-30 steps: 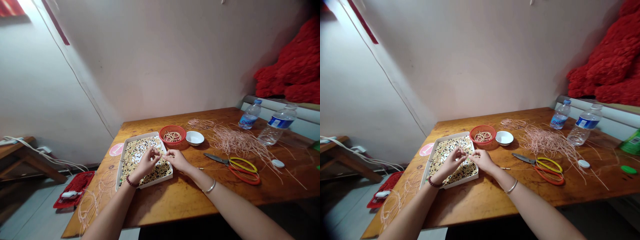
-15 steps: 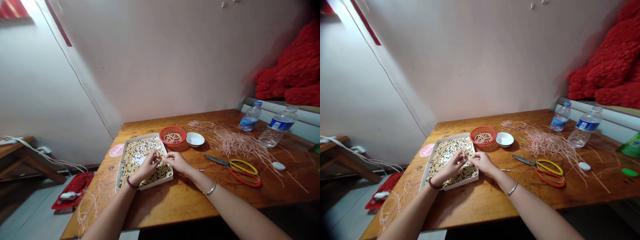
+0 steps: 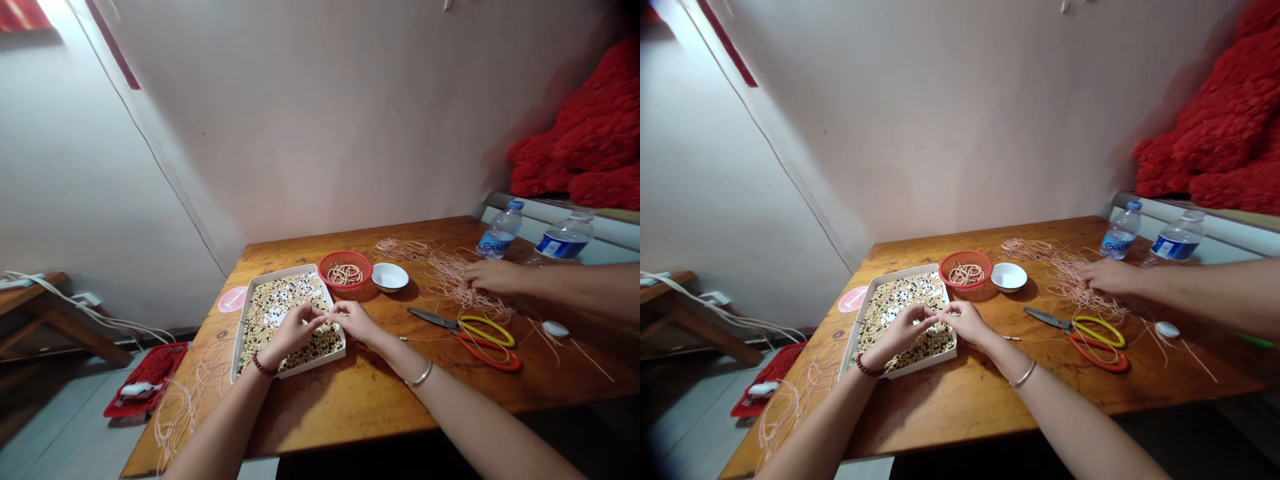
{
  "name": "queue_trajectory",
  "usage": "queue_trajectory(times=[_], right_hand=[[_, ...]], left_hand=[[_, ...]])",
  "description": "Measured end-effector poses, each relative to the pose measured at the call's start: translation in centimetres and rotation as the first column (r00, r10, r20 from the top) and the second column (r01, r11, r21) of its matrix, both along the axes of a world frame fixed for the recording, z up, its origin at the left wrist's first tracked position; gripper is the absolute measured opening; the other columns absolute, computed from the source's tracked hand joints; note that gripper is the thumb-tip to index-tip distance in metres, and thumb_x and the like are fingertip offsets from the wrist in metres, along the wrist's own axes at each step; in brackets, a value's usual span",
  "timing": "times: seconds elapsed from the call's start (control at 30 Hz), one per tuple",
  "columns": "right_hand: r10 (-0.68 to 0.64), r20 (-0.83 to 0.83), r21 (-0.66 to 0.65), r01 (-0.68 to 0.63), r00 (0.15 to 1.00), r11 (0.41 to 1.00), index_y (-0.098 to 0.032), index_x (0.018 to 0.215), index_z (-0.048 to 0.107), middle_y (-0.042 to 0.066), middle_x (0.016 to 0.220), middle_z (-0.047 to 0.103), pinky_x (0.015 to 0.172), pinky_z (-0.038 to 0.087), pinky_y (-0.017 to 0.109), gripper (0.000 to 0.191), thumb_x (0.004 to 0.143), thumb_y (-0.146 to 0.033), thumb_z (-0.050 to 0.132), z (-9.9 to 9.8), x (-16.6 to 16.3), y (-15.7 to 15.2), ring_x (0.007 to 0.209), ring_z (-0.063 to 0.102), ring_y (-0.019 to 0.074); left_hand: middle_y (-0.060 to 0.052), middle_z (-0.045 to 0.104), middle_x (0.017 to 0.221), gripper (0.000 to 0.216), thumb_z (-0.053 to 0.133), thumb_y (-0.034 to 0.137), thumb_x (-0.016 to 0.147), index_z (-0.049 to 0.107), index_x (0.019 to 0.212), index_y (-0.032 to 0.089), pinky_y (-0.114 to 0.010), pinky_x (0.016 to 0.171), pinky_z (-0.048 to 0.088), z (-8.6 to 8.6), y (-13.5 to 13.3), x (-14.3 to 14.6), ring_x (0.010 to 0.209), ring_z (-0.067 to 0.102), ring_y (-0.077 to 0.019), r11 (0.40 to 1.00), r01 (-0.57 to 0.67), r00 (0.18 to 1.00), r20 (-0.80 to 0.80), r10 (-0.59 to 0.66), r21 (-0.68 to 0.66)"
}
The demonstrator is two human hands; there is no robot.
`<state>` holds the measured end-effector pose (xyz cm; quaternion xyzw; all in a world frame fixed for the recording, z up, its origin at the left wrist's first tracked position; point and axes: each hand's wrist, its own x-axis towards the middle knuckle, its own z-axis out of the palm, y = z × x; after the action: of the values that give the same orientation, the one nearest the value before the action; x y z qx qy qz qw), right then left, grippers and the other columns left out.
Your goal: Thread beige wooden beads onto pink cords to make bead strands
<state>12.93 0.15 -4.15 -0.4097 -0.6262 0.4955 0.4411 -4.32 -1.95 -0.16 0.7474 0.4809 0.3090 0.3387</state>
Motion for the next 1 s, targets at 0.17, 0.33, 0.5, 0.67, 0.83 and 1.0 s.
queue_trajectory(times=[0.17, 0.33, 0.5, 0.67, 0.83, 1.0], right_hand=[[-0.002, -0.009, 0.012, 0.002, 1.000, 1.000, -0.014, 0.066, 0.063, 0.000, 0.066, 0.061, 0.067, 0.040, 0.025, 0.022, 0.070, -0.035, 0.064, -0.3, -0.1, 0.3, 0.066, 0.054, 0.0140], [-0.028, 0.039, -0.003, 0.028, 0.999, 1.000, -0.014, 0.068, 0.065, 0.002, 0.068, 0.063, 0.067, 0.041, 0.025, 0.023, 0.070, -0.037, 0.064, -0.9, -0.2, 0.8, 0.068, 0.056, 0.0154], [-0.071, 0.091, 0.012, 0.070, 0.993, 0.997, -0.013, 0.071, 0.067, 0.002, 0.070, 0.065, 0.068, 0.042, 0.025, 0.022, 0.072, -0.034, 0.062, -1.2, -0.1, 1.2, 0.069, 0.057, 0.0152], [-0.046, 0.121, 0.029, 0.043, 0.992, 0.999, -0.014, 0.075, 0.069, 0.003, 0.075, 0.067, 0.070, 0.043, 0.025, 0.022, 0.074, -0.034, 0.061, -1.3, 0.0, 1.5, 0.074, 0.059, 0.0160], [-0.045, 0.173, 0.034, 0.040, 0.984, 0.999, -0.015, 0.078, 0.070, 0.003, 0.078, 0.069, 0.072, 0.044, 0.026, 0.025, 0.076, -0.037, 0.061, -1.2, 0.0, 1.5, 0.078, 0.061, 0.0177], [-0.059, 0.174, 0.062, 0.049, 0.983, 0.997, -0.015, 0.082, 0.071, 0.003, 0.079, 0.070, 0.069, 0.044, 0.024, 0.026, 0.077, -0.038, 0.060, -0.8, 0.1, 1.2, 0.075, 0.062, 0.0168]], left_hand=[[-0.003, 0.065, 0.078, 0.025, 0.054, 0.039, 0.085, 0.062, 0.082, 0.016, -0.025, 0.066, 0.044, 0.0, 0.0, 0.0, 0.071, 0.057, -0.0145, 0.995, 0.003, 0.997, -0.083, 0.006, 0.100], [-0.003, 0.065, 0.080, 0.013, 0.050, 0.028, 0.086, 0.059, 0.085, 0.018, -0.025, 0.064, 0.042, -0.5, 0.2, -0.3, 0.071, 0.057, -0.0155, 0.984, -0.008, 0.968, -0.244, 0.052, 0.179], [-0.005, 0.066, 0.088, 0.015, 0.049, 0.026, 0.085, 0.062, 0.089, 0.021, -0.028, 0.069, 0.042, -0.6, 0.0, -0.5, 0.079, 0.060, -0.0189, 0.963, -0.014, 0.913, -0.390, 0.122, 0.269], [-0.005, 0.068, 0.093, 0.022, 0.049, 0.032, 0.086, 0.063, 0.099, 0.021, -0.028, 0.072, 0.044, -0.5, 0.4, -0.2, 0.081, 0.060, -0.0188, 0.973, 0.001, 0.946, -0.316, 0.074, 0.232], [-0.005, 0.067, 0.084, 0.026, 0.046, 0.040, 0.088, 0.063, 0.088, 0.020, -0.028, 0.069, 0.043, -0.2, 0.6, 0.0, 0.076, 0.060, -0.0193, 0.977, -0.010, 0.936, -0.343, 0.085, 0.214], [-0.005, 0.066, 0.086, 0.028, 0.042, 0.043, 0.089, 0.057, 0.089, 0.020, -0.028, 0.068, 0.042, -0.3, 0.6, 0.2, 0.076, 0.059, -0.0195, 0.977, 0.007, 0.923, -0.377, 0.076, 0.213]])
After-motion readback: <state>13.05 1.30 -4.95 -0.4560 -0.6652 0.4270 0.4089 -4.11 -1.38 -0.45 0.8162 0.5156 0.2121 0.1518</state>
